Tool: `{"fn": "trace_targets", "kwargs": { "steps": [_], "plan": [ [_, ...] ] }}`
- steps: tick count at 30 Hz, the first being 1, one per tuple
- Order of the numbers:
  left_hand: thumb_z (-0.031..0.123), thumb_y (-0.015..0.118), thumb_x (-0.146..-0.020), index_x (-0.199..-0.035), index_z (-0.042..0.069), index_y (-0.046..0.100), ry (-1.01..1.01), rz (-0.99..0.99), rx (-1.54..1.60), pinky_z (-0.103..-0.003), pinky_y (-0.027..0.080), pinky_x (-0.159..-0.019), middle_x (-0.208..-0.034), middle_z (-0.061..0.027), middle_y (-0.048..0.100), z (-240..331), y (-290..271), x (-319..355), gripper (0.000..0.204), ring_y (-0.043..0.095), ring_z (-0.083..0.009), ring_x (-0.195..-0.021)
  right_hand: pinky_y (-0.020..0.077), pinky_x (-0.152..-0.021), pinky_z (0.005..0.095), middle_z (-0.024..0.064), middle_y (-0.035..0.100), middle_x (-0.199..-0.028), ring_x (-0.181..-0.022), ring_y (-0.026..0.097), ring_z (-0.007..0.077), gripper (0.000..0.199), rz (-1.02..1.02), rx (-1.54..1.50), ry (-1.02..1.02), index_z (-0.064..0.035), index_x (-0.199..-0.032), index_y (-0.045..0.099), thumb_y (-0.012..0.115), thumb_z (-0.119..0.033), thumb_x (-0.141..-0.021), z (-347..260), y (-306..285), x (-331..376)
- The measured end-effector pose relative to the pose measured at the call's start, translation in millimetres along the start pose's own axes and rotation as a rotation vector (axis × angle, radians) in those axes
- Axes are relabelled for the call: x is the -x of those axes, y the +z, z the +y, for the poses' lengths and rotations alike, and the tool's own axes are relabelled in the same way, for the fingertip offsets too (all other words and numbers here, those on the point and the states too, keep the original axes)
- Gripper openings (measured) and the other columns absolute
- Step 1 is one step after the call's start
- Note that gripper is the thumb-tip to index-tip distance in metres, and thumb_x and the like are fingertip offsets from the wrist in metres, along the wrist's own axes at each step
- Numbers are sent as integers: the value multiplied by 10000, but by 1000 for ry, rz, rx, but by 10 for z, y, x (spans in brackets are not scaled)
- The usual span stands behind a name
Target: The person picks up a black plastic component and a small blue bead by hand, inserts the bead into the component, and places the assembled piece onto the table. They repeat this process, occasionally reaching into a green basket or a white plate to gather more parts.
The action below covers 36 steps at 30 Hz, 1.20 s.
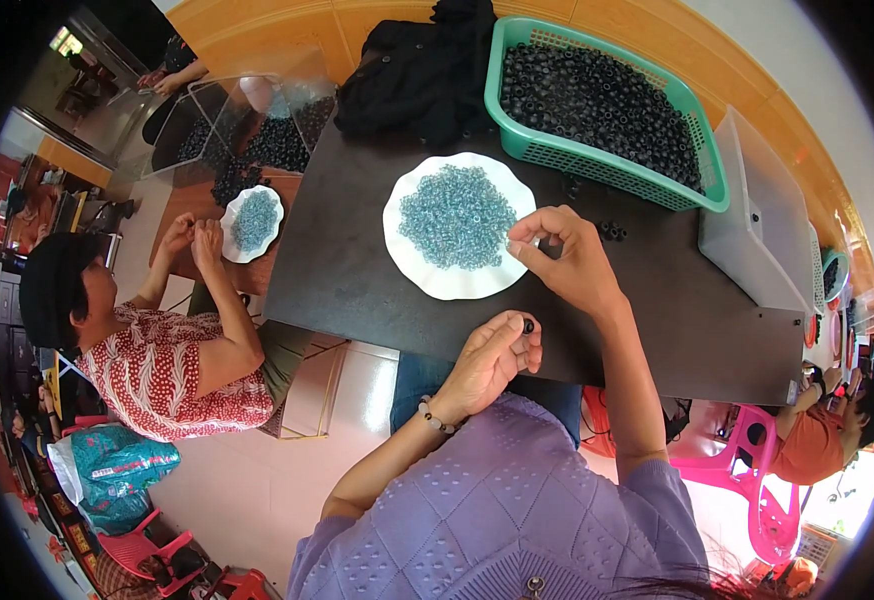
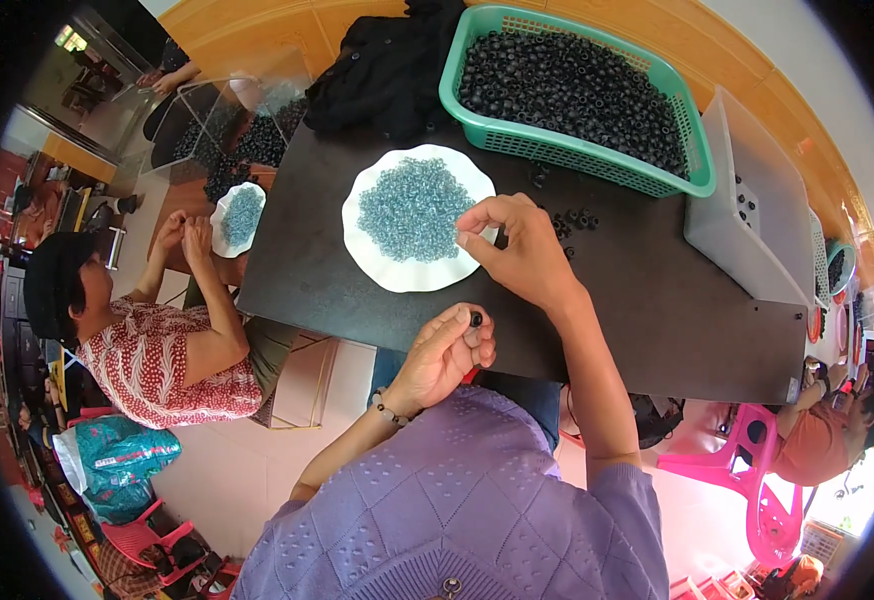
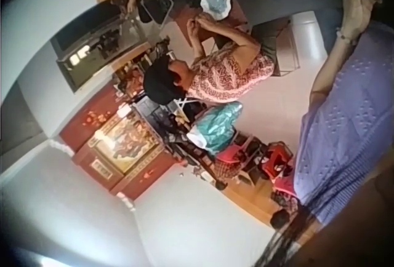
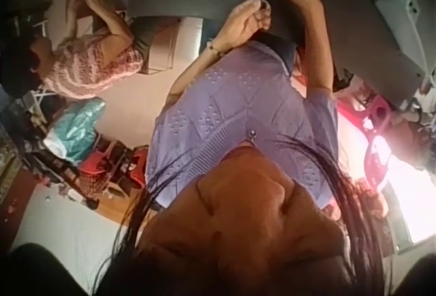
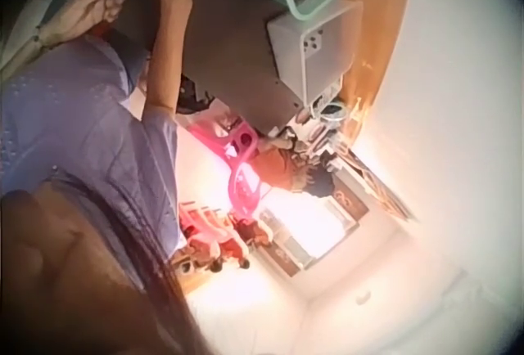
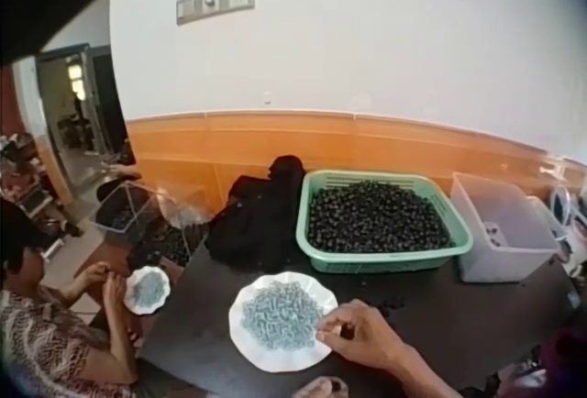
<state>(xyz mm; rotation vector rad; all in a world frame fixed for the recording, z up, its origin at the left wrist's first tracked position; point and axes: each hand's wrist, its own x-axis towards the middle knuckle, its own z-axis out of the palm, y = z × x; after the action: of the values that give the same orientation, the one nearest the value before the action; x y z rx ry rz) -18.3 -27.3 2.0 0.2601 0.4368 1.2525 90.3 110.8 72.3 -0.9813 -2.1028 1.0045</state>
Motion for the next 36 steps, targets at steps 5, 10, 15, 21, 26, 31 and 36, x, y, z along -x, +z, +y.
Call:
{"fn": "trace_targets", "kwargs": {
  "steps": [5, 10, 15, 21, 26, 31, 36],
  "plan": [
    [268, 468, -1017, -1035, 21, 556, 24, 16, 1, -300, 467, -702, -916, -59, 562, 7, 7, 34, 262, 564, -144, -779, 404, -696, 286, 15, 647, -783, -799, 530, 144, 85, 21, 11, -53, -56, -850, 693, 713, -88, -773, -24, 2, 25],
    [256, 507, -1003, -1096, 9, 571, 122, 104, -95, -268, 506, -710, -957, -64, 615, 93, 95, 99, 272, 600, -126, -772, 414, -706, 296, 14, 630, -791, -809, 535, 171, 95, 76, 104, -217, -65, -833, 679, 720, -57, -748, -199, -86, 131],
    [181, 550, -980, -1200, -5, 573, 286, 192, -113, -268, 551, -775, -1066, -98, 668, 241, 146, 64, 288, 669, -137, -859, 442, -718, 357, 31, 604, -801, -805, 529, 247, 184, 131, 360, -458, -84, -808, 649, 723, -27, -649, -349, -130, 272],
    [148, 574, -962, -1189, -19, 582, 299, 171, -95, -267, 554, -782, -1041, -113, 677, 150, 155, 53, 281, 676, -153, -882, 423, -710, 355, 13, 588, -797, -813, 531, 238, 196, 135, 512, -503, -101, -789, 631, 725, -45, -626, -436, -105, 371],
    [143, 583, -956, -1170, -22, 596, 308, 206, -130, -269, 555, -779, -999, -107, 687, 129, 135, 61, 270, 681, -158, -872, 409, -708, 349, 3, 584, -796, -815, 531, 231, 177, 109, 547, -483, -107, -789, 624, 720, -63, -646, -426, -107, 438],
    [141, 592, -951, -1158, -25, 603, 288, 211, -117, -254, 557, -757, -973, -105, 692, 92, 120, 73, 265, 684, -152, -850, 407, -707, 349, 1, 589, -798, -816, 535, 229, 167, 86, 561, -471, -110, -784, 620, 717, -69, -654, -425, -125, 482],
    [135, 605, -944, -1141, -25, 609, 277, 248, -120, -249, 555, -749, -957, -101, 692, 72, 143, 72, 254, 682, -146, -843, 406, -697, 360, 18, 561, -785, -812, 516, 238, 119, 15, 577, -387, -111, -770, 608, 693, -91, -689, -440, -140, 546]
  ]
}}
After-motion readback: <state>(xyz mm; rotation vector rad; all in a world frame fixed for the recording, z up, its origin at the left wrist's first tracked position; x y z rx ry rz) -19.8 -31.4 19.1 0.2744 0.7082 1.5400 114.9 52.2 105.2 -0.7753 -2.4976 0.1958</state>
